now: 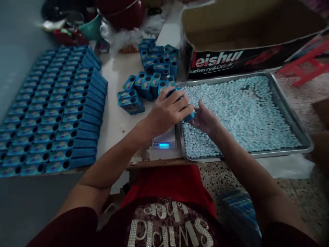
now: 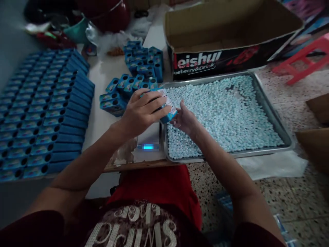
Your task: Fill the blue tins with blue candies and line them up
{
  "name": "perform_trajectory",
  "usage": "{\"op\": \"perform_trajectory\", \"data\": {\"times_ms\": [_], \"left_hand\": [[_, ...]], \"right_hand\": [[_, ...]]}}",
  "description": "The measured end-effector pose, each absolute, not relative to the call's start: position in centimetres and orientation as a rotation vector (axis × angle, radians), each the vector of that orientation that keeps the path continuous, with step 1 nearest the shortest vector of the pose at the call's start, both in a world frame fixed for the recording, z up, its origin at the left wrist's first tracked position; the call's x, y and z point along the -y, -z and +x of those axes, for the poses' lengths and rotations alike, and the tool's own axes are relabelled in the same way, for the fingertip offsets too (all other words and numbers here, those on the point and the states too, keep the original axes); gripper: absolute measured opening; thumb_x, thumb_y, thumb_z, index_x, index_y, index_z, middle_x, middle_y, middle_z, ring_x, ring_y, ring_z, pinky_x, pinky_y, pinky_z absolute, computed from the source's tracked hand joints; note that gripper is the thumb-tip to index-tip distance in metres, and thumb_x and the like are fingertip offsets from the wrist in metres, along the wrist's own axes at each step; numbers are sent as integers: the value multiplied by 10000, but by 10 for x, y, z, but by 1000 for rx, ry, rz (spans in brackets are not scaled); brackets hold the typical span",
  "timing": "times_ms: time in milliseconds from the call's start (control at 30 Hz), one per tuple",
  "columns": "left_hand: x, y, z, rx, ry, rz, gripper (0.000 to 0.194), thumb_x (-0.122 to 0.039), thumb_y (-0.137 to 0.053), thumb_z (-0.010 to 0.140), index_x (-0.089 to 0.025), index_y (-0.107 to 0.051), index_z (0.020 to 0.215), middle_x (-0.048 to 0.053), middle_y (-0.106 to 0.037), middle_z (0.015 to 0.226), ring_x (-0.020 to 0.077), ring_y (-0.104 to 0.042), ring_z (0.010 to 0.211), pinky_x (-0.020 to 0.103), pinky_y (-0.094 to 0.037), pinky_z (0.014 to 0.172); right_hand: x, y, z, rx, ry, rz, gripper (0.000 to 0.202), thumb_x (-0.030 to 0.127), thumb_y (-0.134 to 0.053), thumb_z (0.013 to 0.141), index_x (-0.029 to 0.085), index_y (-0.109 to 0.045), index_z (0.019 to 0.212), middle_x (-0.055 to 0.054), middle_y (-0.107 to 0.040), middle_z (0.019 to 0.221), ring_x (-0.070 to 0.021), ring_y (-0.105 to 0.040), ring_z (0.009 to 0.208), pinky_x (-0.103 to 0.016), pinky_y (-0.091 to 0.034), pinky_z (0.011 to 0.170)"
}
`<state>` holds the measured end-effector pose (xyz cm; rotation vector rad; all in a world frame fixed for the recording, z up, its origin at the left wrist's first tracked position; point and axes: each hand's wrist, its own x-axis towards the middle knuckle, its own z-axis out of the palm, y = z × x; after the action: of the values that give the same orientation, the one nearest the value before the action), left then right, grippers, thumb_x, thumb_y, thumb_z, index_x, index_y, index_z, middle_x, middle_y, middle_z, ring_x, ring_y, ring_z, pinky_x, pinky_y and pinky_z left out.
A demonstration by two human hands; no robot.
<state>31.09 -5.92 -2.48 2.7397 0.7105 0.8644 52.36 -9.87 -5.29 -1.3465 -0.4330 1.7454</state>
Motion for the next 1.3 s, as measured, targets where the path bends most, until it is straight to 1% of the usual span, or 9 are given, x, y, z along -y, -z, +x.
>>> {"op": "perform_trajectory", "data": {"times_ms": [133, 367, 500, 667, 867, 967, 1067, 1167, 1300], "left_hand": [[47, 24, 327, -538, -888, 2878, 334, -221, -511, 1251, -324, -822, 1314, 58, -845, 1450, 306, -742, 1501, 585, -587, 1258], [41, 55, 330, -764, -1095, 2838, 391, -313, -506, 1254, -388, -888, 1289, 11, -870, 1370, 276, -756, 1413, 562, -545, 1235], [55, 47, 329, -866, -1072, 2745, 377, -301, -551, 1220, -398, -906, 1301, 32, -870, 1340, 316, -735, 1398, 556, -527, 1239], [67, 39, 322, -958, -1160, 2701, 384, -233, -615, 1165, -447, -908, 1290, 21, -864, 1308, 333, -734, 1344, 580, -525, 1236], [57, 55, 328, -1054, -1182, 2660, 347, -249, -604, 1178, -370, -928, 1196, 54, -888, 1257, 344, -761, 1293, 594, -516, 1210], [59, 62, 330, -1156, -1273, 2531, 240, -268, -706, 1130, -348, -894, 1255, 48, -883, 1285, 341, -778, 1290, 594, -530, 1226], [64, 71, 322, -1180, -1321, 2241, 235, -353, -815, 1065, -316, -848, 1295, 47, -873, 1296, 322, -797, 1271, 555, -577, 1223], [74, 89, 301, -1231, -1341, 1789, 468, -493, -952, 929, -287, -787, 1316, 55, -859, 1292, 303, -816, 1233, 493, -650, 1156], [100, 122, 263, -1148, -1254, 1365, 608, -415, -1062, 768, -284, -736, 1265, 37, -851, 1268, 266, -833, 1175, 445, -678, 1125]], "right_hand": [[97, 51, 528, 109, -1815, -1224, 611, 715, -245, 1261, 245, -543, 1008, 21, -543, 667, -119, -417, 459, -213, -210, 396], [99, 56, 533, -76, -1786, -1085, 436, 549, -346, 1282, 236, -563, 1071, -12, -600, 728, -132, -523, 531, -194, -349, 437], [99, 54, 531, -109, -1765, -1064, 437, 540, -336, 1279, 224, -606, 1144, -26, -611, 757, -161, -546, 577, -213, -438, 471], [103, 54, 529, -121, -1811, -1052, 399, 573, -425, 1266, 241, -571, 1099, -43, -628, 798, -172, -585, 619, -229, -501, 494], [101, 65, 531, -105, -1894, -1043, 492, 650, -402, 1253, 231, -587, 1070, -83, -668, 824, -168, -575, 631, -201, -451, 448], [98, 73, 534, -99, -1858, -1084, 465, 527, -371, 1266, 221, -602, 1003, -91, -680, 801, -166, -581, 643, -185, -473, 461], [95, 87, 542, -9, -1817, -1072, 265, 317, -509, 1208, 198, -667, 1032, -72, -689, 797, -148, -582, 641, -169, -483, 483], [95, 101, 555, 116, -1792, -1026, 113, 183, -616, 1115, 169, -726, 1093, -40, -672, 780, -117, -554, 616, -144, -434, 474], [92, 102, 565, 222, -1780, -1024, 105, 102, -659, 1037, 146, -717, 1113, -31, -674, 800, -90, -530, 588, -133, -359, 436]]}}
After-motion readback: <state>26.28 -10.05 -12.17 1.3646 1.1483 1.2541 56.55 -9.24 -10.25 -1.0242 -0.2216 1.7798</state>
